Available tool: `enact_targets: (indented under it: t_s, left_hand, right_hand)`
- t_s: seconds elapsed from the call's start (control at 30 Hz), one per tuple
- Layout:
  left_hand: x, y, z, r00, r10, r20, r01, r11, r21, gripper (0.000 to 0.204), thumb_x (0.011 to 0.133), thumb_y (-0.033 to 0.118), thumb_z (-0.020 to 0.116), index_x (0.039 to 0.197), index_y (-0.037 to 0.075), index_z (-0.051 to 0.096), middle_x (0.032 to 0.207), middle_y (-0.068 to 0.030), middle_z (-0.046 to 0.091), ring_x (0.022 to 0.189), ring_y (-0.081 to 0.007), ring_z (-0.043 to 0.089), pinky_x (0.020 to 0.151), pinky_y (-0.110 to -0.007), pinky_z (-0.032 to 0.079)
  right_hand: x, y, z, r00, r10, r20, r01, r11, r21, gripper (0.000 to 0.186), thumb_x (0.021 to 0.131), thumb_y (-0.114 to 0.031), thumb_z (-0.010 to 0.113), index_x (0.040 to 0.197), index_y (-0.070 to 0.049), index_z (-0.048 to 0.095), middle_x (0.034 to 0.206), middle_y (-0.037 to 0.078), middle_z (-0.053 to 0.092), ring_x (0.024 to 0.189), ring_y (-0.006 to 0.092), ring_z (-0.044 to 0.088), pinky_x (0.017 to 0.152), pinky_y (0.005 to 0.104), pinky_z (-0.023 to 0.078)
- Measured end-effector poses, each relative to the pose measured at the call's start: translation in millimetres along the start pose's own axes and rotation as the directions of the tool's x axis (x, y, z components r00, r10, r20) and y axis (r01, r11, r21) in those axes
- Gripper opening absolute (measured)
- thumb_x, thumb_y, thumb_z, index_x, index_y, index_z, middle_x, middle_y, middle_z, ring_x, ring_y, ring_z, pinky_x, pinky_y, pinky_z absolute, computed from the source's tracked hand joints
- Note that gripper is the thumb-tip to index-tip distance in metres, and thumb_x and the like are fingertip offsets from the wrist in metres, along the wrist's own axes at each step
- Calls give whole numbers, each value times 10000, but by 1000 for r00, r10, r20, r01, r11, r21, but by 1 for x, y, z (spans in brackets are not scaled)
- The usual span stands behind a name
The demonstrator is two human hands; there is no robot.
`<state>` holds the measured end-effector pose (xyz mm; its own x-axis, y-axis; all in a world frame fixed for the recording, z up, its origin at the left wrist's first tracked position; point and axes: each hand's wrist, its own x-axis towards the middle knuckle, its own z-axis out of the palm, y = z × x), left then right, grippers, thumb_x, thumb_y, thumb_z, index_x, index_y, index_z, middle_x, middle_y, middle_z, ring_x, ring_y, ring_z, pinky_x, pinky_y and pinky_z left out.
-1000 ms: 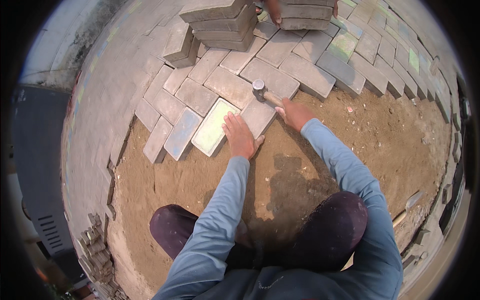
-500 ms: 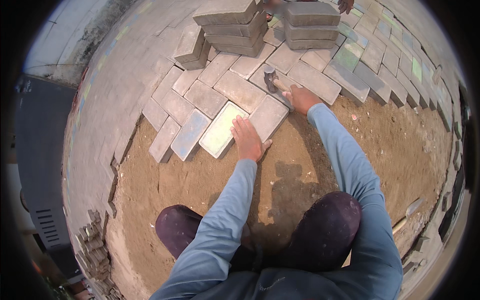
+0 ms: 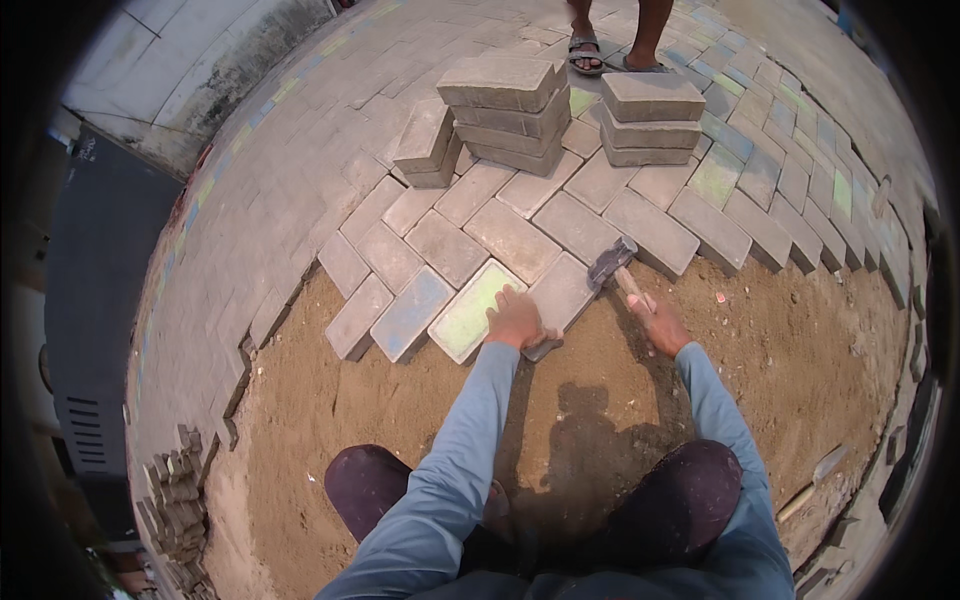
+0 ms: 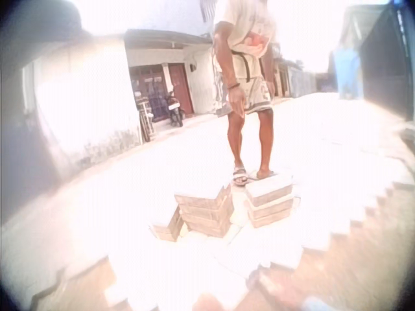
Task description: The person kneels on a prepared sand bed and lays rectangular pavers in a herringbone pattern. They use a trowel to level the sand, place pavers by hand, and tap them into place with a mallet. Another person occasionally walks by in the background.
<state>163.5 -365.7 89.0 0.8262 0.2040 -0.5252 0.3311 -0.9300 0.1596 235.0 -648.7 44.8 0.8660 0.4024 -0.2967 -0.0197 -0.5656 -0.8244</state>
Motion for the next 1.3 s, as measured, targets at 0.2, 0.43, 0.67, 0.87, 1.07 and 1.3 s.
enact_targets:
  t_s: [0.2, 0.43, 0.67, 0.87, 1.07, 1.3]
  left_hand:
    - [96, 15, -181, 512, -20, -859, -311, 927, -208, 473, 971, 405, 639, 1235, 12, 637, 1218, -228, 653, 1154, -386, 626, 973, -471, 500]
    - [268, 20, -366, 713, -28, -700, -56, 994, -97, 714, 977, 664, 403, 1475, 174, 548, 1503, -240, 503, 1406, -462, 431, 1156, -572, 325]
    - [252, 85, -300, 748, 1, -664, -7, 1000, -7, 661, 850, 588, 572, 1227, 60, 696, 1286, -197, 673, 1233, -382, 597, 1103, -504, 378]
    - [260, 9, -334, 752, -220, -621, -100, 893, -438, 591, 742, 491, 737, 1129, 44, 728, 1134, -157, 717, 1021, -313, 688, 906, -416, 506]
    - [263, 23, -338, 791, -304, -531, -23, 853, -522, 593, 748, 468, 772, 1078, -22, 728, 1044, -201, 719, 868, -274, 712, 773, -382, 542]
    - [141, 53, -241, 762, -2, -648, -440, 732, -520, 1019, 661, 319, 802, 1487, -73, 352, 1277, -249, 593, 1078, -322, 648, 909, -400, 527]
  right_hand:
    - [-135, 73, -1, 916, 400, 42, -386, 845, 369, 445, 1015, -496, 587, 1046, -52, 594, 575, 4, 491, 413, 99, 455, 388, 303, 353]
    - [-130, 101, 31, 908, 416, -48, -376, 861, 344, 431, 981, -435, 657, 984, -5, 632, 728, 97, 612, 641, 178, 551, 625, 371, 460]
    - [-140, 104, 6, 861, 503, -78, -455, 830, 322, 489, 958, -454, 667, 1112, 10, 666, 836, 185, 680, 759, 257, 640, 737, 402, 501]
    - [-134, 98, 16, 910, 396, -118, -342, 882, 323, 512, 957, -463, 661, 1170, 3, 665, 922, 210, 702, 874, 314, 682, 811, 414, 508]
    - [-136, 89, 2, 890, 437, -126, -402, 886, 231, 531, 955, -484, 657, 1208, -17, 665, 927, 214, 703, 911, 341, 694, 841, 434, 517]
    - [-141, 91, -5, 824, 566, 27, -538, 767, 350, 543, 949, -514, 650, 1185, -26, 667, 755, 126, 659, 594, 243, 653, 609, 389, 517]
